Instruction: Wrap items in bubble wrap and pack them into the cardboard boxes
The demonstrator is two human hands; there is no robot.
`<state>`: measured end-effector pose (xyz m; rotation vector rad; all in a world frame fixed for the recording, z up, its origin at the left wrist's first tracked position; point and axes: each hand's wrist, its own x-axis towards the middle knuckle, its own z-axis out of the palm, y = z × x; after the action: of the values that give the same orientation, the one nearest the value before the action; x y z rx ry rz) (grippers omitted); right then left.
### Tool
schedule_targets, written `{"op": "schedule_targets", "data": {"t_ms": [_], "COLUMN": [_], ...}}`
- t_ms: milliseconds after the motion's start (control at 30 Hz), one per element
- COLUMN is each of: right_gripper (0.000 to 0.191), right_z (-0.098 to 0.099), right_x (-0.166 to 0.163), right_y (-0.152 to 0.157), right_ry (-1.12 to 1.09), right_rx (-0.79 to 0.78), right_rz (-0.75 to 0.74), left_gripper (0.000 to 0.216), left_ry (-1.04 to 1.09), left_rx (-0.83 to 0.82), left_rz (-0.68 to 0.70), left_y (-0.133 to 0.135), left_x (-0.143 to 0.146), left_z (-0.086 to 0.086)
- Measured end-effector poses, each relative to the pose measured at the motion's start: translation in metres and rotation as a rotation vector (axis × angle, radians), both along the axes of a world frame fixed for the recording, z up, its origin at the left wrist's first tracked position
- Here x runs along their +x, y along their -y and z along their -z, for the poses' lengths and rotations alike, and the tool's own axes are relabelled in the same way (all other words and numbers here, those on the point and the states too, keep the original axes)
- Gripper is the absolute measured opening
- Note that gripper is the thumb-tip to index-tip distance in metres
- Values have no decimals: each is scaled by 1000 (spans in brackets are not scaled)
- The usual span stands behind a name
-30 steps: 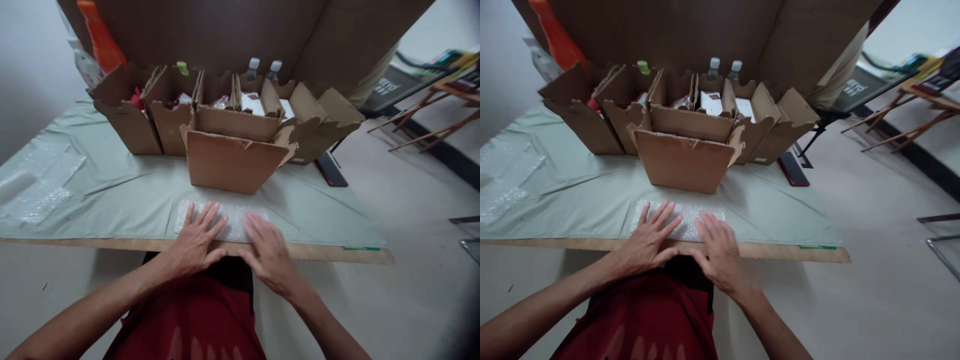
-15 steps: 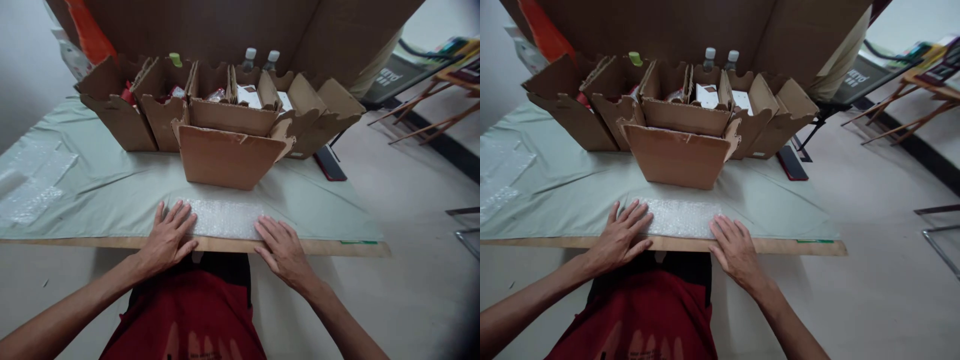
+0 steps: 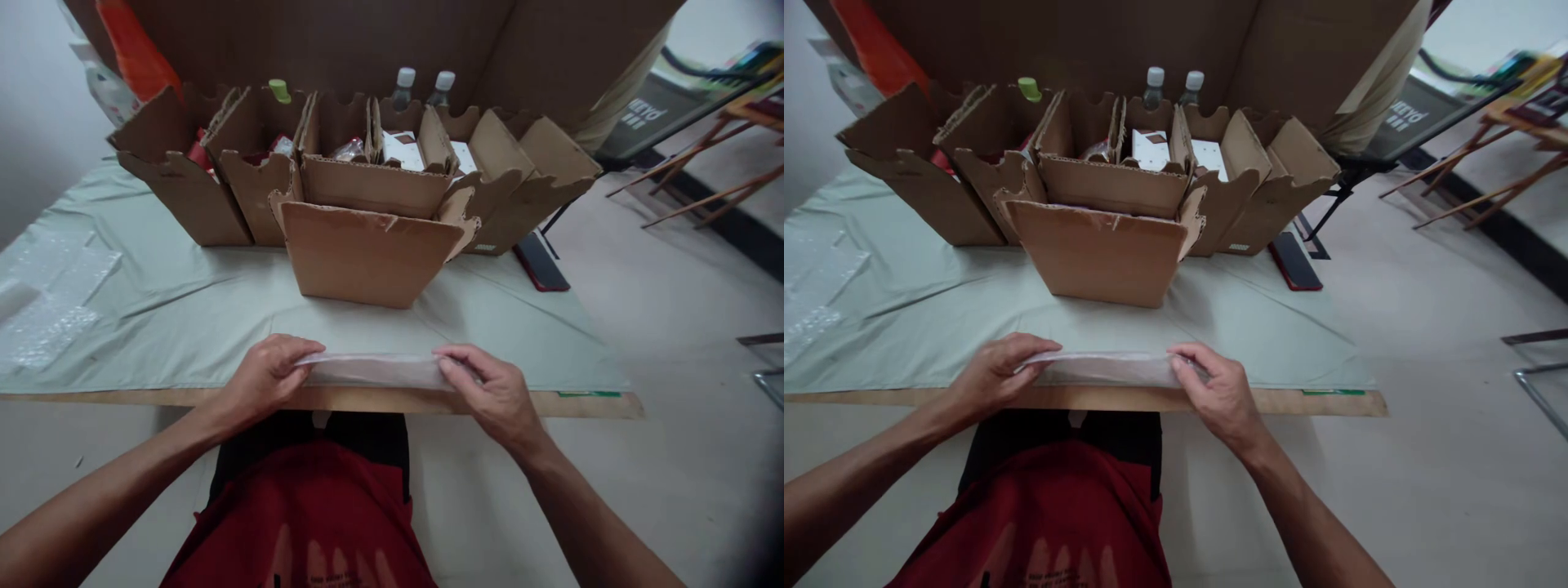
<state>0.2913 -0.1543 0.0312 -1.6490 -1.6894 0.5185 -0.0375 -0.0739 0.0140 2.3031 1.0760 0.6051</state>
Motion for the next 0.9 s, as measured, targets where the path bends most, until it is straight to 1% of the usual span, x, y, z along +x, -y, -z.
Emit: {"op": "schedule_targets", "data": {"t_ms": [33,100,133,167,200,233,300,333,367,400,433,500,567,600,633,667,700,767,833,900], "right_gripper": [25,34,37,38,39,38,37,36,37,37,38,43,49,52,55,58,60,57,51,47], "right_z": [-2,4,10,18,27,34,44,45,44,41,38,35,38,43,49,56,61,69,69,64], "right_x": [2,7,10,13,15,18,20,18,12,4,-8,-38,-65,-72,-75,-71,-63,-36,-7,13], "right_y": [-4,-14,-19,-25,-29,-32,-33,-32,-29,-27,-24,-21,-21,-21,-21,-19,-16,-7,1,2], "right_ry": [-73,-176,-193,-179,-130,-49,156,252,333,396,443,510,548,562,576,590,605,636,646,622], "right_rx": [-73,-182,-211,-213,-182,-125,30,99,153,190,215,222,182,153,122,94,72,37,22,27], "right_rz": [24,33,35,46,65,92,142,152,144,114,63,-114,-302,-364,-391,-379,-335,-202,-73,14], "left_gripper": [27,31,34,39,44,50,55,53,49,45,43,46,47,48,50,52,54,54,54,55], "left_ry": [5,-31,-70,-117,-163,-203,-233,-227,-219,-216,-223,-270,-351,-393,-429,-458,-478,-490,-476,-433], "left_rx": [-116,-317,-372,-383,-343,-258,-1,130,239,317,366,388,361,344,332,323,317,310,300,289], "left_rz": [-23,-61,-86,-117,-159,-209,-299,-316,-304,-262,-192,-11,138,182,204,210,211,208,221,220], "left_y": [-5,-16,-20,-24,-26,-26,-22,-19,-14,-9,-5,2,4,4,4,3,2,1,0,-1], "left_x": [0,0,1,1,1,0,-1,0,2,5,9,20,30,33,34,34,34,31,29,27], "left_z": [-6,-13,-14,-12,-10,-7,-2,0,2,4,7,16,28,35,40,44,46,47,44,43]}}
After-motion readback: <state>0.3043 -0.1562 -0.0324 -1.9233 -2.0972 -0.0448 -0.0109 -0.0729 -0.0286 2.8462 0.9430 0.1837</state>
